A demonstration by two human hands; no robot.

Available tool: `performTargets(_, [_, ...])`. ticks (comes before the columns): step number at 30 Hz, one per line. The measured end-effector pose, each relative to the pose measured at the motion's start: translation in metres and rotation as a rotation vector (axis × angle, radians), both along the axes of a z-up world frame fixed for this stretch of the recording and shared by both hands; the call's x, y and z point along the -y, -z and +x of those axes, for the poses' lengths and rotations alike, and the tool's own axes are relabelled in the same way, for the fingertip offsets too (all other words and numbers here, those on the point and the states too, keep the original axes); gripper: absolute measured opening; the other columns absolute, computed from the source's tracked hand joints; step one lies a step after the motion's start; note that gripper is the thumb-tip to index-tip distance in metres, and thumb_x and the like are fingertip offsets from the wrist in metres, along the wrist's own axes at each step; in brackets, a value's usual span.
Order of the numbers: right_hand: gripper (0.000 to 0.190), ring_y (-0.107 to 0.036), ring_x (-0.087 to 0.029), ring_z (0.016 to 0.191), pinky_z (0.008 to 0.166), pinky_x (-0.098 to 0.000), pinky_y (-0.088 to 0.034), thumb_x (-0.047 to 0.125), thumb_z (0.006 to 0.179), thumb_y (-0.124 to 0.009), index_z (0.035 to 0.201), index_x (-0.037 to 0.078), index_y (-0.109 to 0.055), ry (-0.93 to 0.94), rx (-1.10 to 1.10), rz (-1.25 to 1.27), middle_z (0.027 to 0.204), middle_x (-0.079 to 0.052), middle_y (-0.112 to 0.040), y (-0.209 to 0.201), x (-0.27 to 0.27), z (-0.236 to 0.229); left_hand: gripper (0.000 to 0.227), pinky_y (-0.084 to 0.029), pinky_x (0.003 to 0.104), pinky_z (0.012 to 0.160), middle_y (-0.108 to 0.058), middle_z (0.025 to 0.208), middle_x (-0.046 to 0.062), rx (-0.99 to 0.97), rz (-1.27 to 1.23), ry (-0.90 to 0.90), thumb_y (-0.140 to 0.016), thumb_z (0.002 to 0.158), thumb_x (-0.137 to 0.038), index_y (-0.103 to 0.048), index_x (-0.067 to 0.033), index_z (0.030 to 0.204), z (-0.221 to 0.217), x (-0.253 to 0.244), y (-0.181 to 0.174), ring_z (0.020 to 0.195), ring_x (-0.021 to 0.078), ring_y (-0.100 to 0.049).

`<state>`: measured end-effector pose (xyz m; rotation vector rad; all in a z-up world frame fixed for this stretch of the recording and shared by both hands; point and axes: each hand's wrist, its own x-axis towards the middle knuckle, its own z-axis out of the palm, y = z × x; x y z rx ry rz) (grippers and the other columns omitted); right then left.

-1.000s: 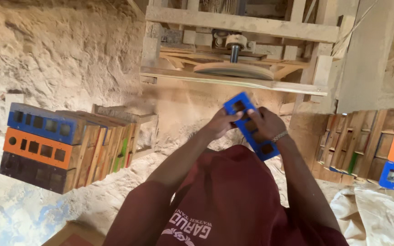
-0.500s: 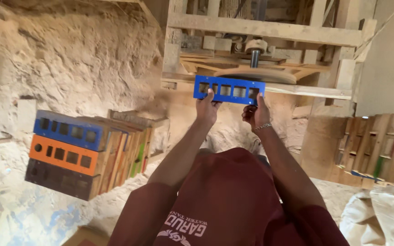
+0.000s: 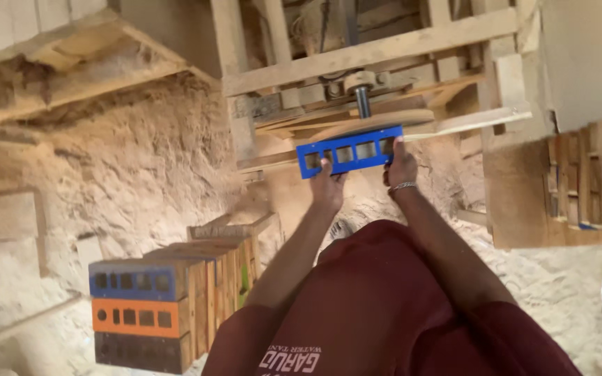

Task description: The person repeatedly picks up small painted wooden blocks and presses their edges against a rotating grinding wheel to smooth them. After each pass, the person places the block on a nearby stack and picks up another block to continue the process.

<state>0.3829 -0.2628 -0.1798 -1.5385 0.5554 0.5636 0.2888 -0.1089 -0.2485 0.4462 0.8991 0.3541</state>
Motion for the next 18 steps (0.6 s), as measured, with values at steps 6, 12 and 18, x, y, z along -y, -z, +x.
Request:
performTargets(6, [0.061,-0.04,-0.014,0.038,0.034,-0.0327,-0.031,0.064,0.099,-0.053,0.072,0.01,-0.046,0.12,-0.027,0.008,0.057,-0.002,-0.046,-0.006,0.072,0.041,0.045,-0.057,0.053,0.093,-0.059,0.133,0.008,0.036,-0.018,-0.02,-0.062,0.1,-0.017,-0.044,-0.0217,0.141,0.049,0.083,-0.003,0.112,0.0314,-0.065])
performTargets(12, [0.056,-0.041,-0.015,0.038,0.035,-0.0317,-0.032,0.065,0.1,-0.053,0.082,0.012,-0.05,0.117,-0.034,0.011,0.058,-0.002,-0.046,-0.023,0.131,0.075,0.042,-0.056,0.053,0.092,-0.063,0.124,0.009,0.048,-0.027,-0.039,-0.065,0.1,-0.02,-0.047,-0.0192,0.138,0.097,0.149,0.012,0.109,0.0321,-0.064])
performTargets(18, [0.047,-0.069,-0.02,0.053,0.038,-0.0311,-0.044,0.053,0.101,-0.058,0.107,0.007,-0.056,-0.123,0.362,0.002,0.081,-0.01,-0.071,-0.084,0.178,0.058,0.042,-0.056,0.051,0.098,-0.063,0.12,0.014,0.246,-0.308,0.152,-0.064,0.102,-0.03,-0.05,-0.0056,0.133,0.057,0.175,0.006,0.109,0.0318,-0.065])
